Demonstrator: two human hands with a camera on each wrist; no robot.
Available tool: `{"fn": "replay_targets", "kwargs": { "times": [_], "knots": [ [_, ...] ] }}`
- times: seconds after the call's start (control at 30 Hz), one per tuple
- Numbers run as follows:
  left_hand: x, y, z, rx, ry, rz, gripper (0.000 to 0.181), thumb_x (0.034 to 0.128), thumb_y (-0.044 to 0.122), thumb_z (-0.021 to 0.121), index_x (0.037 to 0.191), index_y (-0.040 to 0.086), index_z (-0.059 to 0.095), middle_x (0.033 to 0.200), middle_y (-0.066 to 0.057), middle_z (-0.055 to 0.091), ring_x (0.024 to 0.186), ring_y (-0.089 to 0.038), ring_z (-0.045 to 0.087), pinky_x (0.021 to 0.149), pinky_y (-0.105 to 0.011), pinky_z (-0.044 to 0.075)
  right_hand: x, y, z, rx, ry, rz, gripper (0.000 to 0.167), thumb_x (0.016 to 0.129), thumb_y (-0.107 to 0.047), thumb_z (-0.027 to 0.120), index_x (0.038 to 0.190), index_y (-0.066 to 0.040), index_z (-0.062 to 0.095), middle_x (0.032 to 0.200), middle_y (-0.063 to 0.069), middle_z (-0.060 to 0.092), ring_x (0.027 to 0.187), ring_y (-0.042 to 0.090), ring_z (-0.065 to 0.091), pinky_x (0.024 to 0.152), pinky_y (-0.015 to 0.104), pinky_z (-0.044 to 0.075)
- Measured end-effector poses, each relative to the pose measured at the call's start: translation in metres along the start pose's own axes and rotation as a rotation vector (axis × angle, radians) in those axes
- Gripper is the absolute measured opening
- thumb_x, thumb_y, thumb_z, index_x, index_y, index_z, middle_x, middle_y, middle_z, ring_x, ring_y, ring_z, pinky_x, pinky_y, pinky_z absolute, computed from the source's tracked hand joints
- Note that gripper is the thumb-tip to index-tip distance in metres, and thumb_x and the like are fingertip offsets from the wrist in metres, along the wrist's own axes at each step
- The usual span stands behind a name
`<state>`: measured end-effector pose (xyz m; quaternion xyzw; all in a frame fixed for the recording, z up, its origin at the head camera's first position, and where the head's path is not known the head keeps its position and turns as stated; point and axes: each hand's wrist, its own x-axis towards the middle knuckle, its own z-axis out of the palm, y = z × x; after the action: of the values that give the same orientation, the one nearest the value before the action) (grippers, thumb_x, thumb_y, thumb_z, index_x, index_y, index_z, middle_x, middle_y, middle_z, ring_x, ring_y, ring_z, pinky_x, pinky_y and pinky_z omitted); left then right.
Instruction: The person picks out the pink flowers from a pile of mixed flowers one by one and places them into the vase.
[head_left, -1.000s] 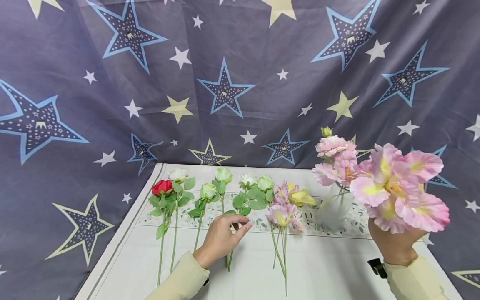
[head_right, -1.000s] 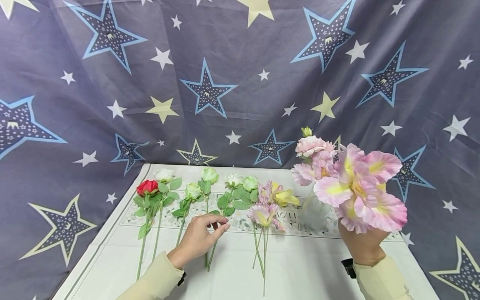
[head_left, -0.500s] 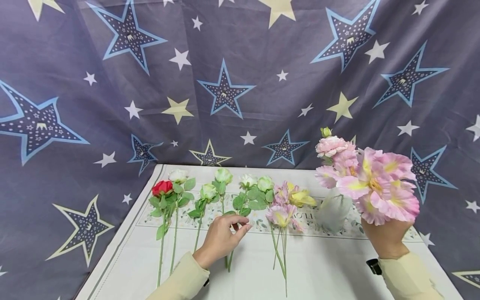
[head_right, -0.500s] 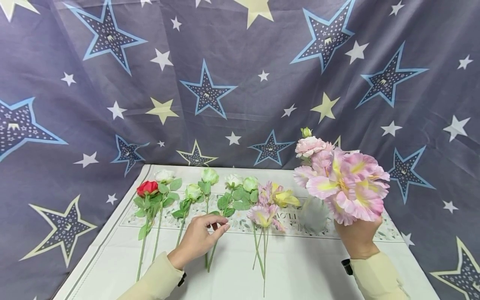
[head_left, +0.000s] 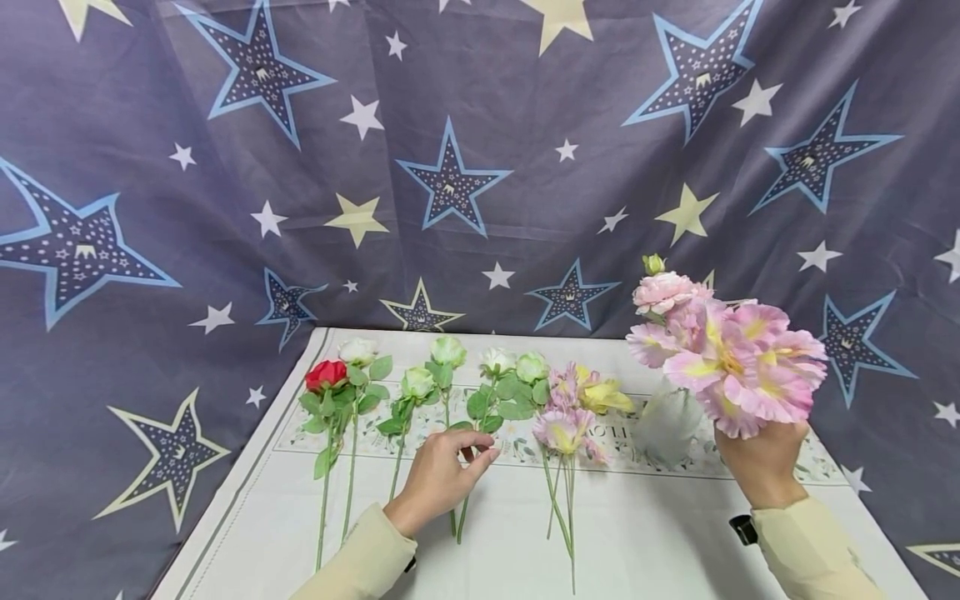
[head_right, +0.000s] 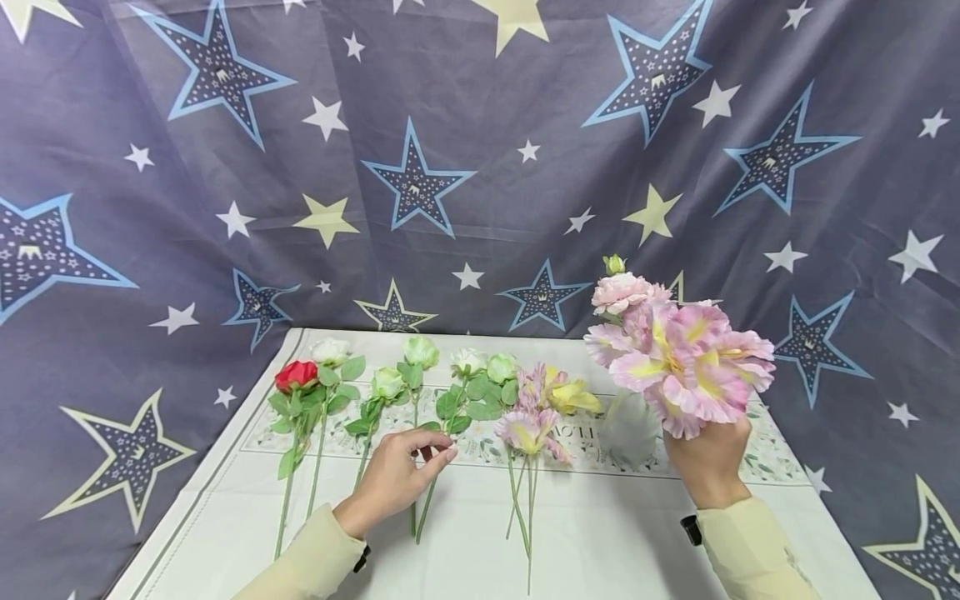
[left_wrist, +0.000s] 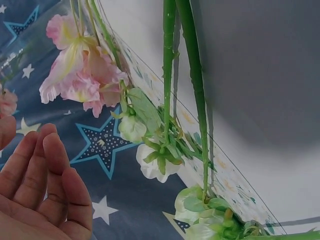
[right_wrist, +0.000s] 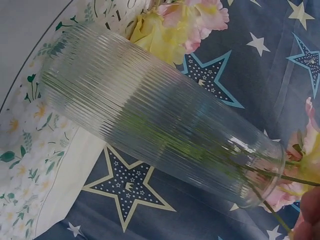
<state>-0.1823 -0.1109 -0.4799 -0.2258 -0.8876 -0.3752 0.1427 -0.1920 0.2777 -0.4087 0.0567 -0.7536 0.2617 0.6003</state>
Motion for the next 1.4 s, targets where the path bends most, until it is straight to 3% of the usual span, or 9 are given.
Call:
{"fn": "replay_targets", "kwargs": {
  "times": [0.13,0.27,0.37,0.6,0.77,0.97,1.1,1.3,1.4],
  "knots": [
    [0.001,0.000,0.000,0.003,0.005,0.006,0.011,0.0939,0.025,0.077,0.103,0.021,0.081,0.091,0.013,0.074,0.073,-0.002,0.059,0.070,-0.028,0.043,-0.001,0.003,-0.002,0.041,-0.054,0.043,0.035,0.085,-0.010,0.067,0.115,0.006,0.061,0.105,0.026,0.069,0.100,0.043,0.064,0.104,0.025,0.044],
    [0.001,0.000,0.001,0.008,0.010,0.012,0.010,0.0938,0.024,0.078,0.103,0.021,0.081,0.090,0.013,0.074,0.073,-0.004,0.060,0.071,-0.029,0.043,0.001,0.004,-0.001,0.047,-0.053,0.043,0.032,0.083,-0.007,0.066,0.110,0.008,0.062,0.100,0.027,0.069,0.094,0.046,0.066,0.088,0.045,0.053],
    [0.001,0.001,0.001,0.008,0.009,0.010,0.010,0.0937,0.023,0.078,0.103,0.020,0.081,0.090,0.013,0.074,0.073,-0.006,0.061,0.072,-0.029,0.043,0.003,0.005,-0.001,0.031,-0.072,0.042,0.031,0.082,-0.004,0.066,0.110,0.008,0.061,0.099,0.028,0.068,0.094,0.049,0.066,0.076,0.065,0.047],
    [0.002,0.002,0.001,-0.001,0.005,0.002,0.010,0.0932,0.023,0.078,0.102,0.021,0.081,0.090,0.013,0.074,0.073,-0.008,0.062,0.075,-0.034,0.040,0.008,0.003,-0.001,0.040,-0.154,0.186,0.037,0.081,-0.001,0.068,0.117,0.006,0.063,0.105,0.027,0.070,0.101,0.049,0.066,0.081,0.064,0.047],
    [0.001,0.003,0.002,-0.012,-0.001,-0.001,0.008,0.0934,0.022,0.078,0.101,0.021,0.081,0.089,0.013,0.073,0.072,-0.010,0.063,0.077,-0.037,0.041,0.006,0.001,-0.003,0.022,-0.217,0.267,0.038,0.079,0.002,0.070,0.116,0.006,0.064,0.103,0.027,0.071,0.098,0.046,0.068,0.080,0.052,0.049],
    [0.000,0.003,0.002,-0.020,0.003,-0.008,0.007,0.0938,0.023,0.077,0.101,0.023,0.080,0.088,0.014,0.072,0.072,-0.010,0.062,0.096,-0.064,0.043,0.005,0.002,0.001,0.008,-0.240,0.267,0.029,0.081,0.003,0.065,0.110,0.006,0.065,0.097,0.028,0.070,0.090,0.045,0.068,0.076,0.054,0.048],
    [0.000,0.003,0.004,-0.019,-0.001,-0.015,0.008,0.0936,0.024,0.078,0.101,0.024,0.080,0.088,0.015,0.072,0.071,-0.008,0.061,0.098,-0.068,0.040,0.001,0.006,0.005,-0.003,-0.266,0.299,0.035,0.083,-0.001,0.069,0.117,0.005,0.065,0.103,0.028,0.070,0.096,0.047,0.067,0.080,0.061,0.048],
    [0.001,0.003,0.005,-0.014,-0.008,0.000,0.008,0.0936,0.024,0.078,0.101,0.023,0.080,0.088,0.014,0.072,0.072,-0.009,0.062,0.091,-0.061,0.044,-0.009,0.017,0.011,-0.001,-0.262,0.273,0.050,0.083,-0.003,0.075,0.131,0.005,0.062,0.118,0.024,0.069,0.109,0.039,0.065,0.094,0.020,0.044],
    [0.001,0.003,0.006,-0.012,-0.003,-0.004,0.008,0.0935,0.024,0.078,0.101,0.024,0.080,0.088,0.014,0.073,0.072,-0.010,0.063,0.094,-0.065,0.043,-0.012,0.024,0.013,0.043,-0.203,0.212,0.052,0.079,-0.003,0.077,0.129,0.004,0.064,0.116,0.024,0.070,0.113,0.017,0.064,0.094,0.007,0.035]
  ]
}}
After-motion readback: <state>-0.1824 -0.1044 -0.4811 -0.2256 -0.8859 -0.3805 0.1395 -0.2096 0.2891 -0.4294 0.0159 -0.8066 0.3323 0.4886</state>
